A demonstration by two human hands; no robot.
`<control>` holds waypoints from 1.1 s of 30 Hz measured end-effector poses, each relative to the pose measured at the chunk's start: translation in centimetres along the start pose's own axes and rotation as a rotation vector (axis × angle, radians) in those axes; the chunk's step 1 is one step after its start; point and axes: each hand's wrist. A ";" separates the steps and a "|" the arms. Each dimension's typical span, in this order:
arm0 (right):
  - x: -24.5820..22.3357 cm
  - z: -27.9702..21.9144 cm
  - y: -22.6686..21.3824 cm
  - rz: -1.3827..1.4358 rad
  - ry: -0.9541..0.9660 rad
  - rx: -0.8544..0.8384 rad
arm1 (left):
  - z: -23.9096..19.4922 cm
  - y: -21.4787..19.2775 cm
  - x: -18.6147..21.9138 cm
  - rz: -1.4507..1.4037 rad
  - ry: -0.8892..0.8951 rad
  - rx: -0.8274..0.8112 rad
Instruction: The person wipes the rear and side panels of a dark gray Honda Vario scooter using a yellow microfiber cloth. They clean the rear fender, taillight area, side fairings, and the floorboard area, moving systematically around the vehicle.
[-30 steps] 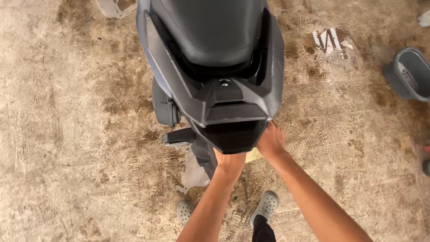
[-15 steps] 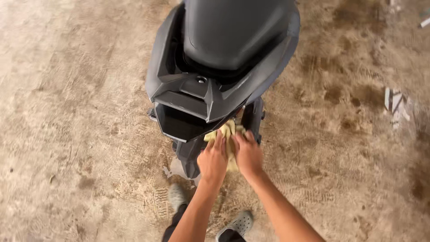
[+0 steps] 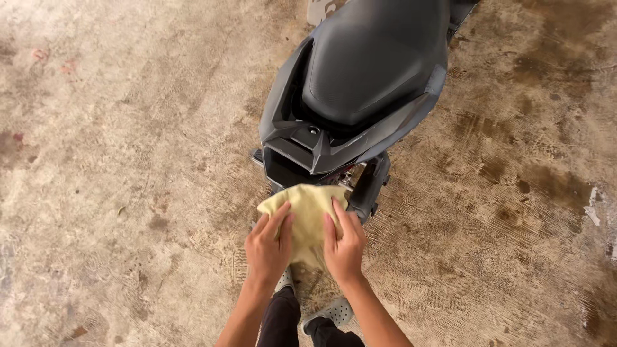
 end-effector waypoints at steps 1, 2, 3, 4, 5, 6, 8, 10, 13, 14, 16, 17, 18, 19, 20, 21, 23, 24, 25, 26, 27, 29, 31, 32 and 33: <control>-0.3 1.4 0.9 0.014 -0.029 0.061 | 1.5 0.1 0.3 -0.008 0.072 0.047; -0.5 2.4 1.6 0.034 0.024 0.054 | 2.6 0.0 0.4 -0.016 0.140 0.088; -0.7 3.3 2.4 0.054 0.076 0.047 | 3.8 -0.1 0.3 -0.004 0.128 0.066; -1.0 3.7 2.9 0.067 0.133 0.036 | 4.9 -0.1 0.1 0.004 0.110 0.038; -1.5 3.8 3.4 0.035 0.195 0.020 | 5.6 -0.4 -0.1 0.012 0.093 0.010; -1.9 4.2 4.0 0.003 0.246 0.011 | 6.5 -0.7 -0.5 0.017 0.082 -0.010; -3.1 4.6 5.3 -0.095 0.233 0.024 | 7.9 -1.6 -1.6 0.023 0.064 -0.057; -4.4 5.0 6.7 -0.233 0.111 0.069 | 9.5 -2.1 -2.8 0.013 0.066 -0.099; -6.3 6.7 8.9 -0.305 0.218 0.015 | 13.7 -2.1 -4.9 -0.028 0.106 -0.138; -7.0 6.8 9.5 -0.395 0.241 -0.039 | 14.6 -2.1 -5.9 -0.043 0.112 -0.149; -8.2 7.4 11.4 -0.569 0.288 -0.142 | 16.9 -1.7 -7.7 -0.124 0.127 -0.153; -9.0 7.8 12.3 -0.641 0.306 -0.156 | 18.3 -1.3 -8.5 -0.165 0.138 -0.154; -9.6 7.7 12.7 -0.715 0.323 -0.174 | 19.0 -0.7 -8.9 -0.168 0.147 -0.185; -10.1 7.6 13.0 -0.788 0.340 -0.193 | 19.6 0.0 -9.2 -0.171 0.157 -0.216; -10.7 7.4 13.5 -0.801 0.362 -0.173 | 20.0 0.6 -9.5 -0.172 0.164 -0.245; -11.1 7.3 14.0 -0.814 0.384 -0.153 | 20.4 1.1 -9.9 -0.171 0.168 -0.263; -11.2 7.0 14.8 -0.827 0.418 -0.113 | 21.1 2.2 -10.4 -0.167 0.179 -0.296; -11.2 6.9 15.2 -0.826 0.432 -0.099 | 21.3 2.6 -10.7 -0.191 0.215 -0.279; -11.0 6.7 15.6 -0.824 0.445 -0.085 | 21.5 2.8 -10.9 -0.216 0.251 -0.261; -10.6 6.7 16.1 -0.883 0.427 -0.096 | 21.8 3.0 -11.2 -0.239 0.288 -0.241; -10.2 6.7 16.6 -0.941 0.409 -0.109 | 22.2 3.2 -11.4 -0.260 0.286 -0.240; -9.9 5.8 16.9 -0.957 0.370 -0.125 | 21.8 2.8 -11.4 -0.303 0.284 -0.249; -8.8 5.6 15.7 -0.880 0.294 -0.129 | 21.1 2.6 -10.4 -0.417 0.137 -0.281; -8.4 5.3 15.2 -0.872 0.241 -0.141 | 20.5 2.0 -10.1 -0.465 0.065 -0.296; -8.1 5.0 14.5 -0.864 0.187 -0.154 | 19.8 1.2 -9.8 -0.436 0.083 -0.318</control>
Point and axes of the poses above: each hand's wrist, its own z-axis towards the middle knuckle, its own y-axis out of the palm, x = y × z
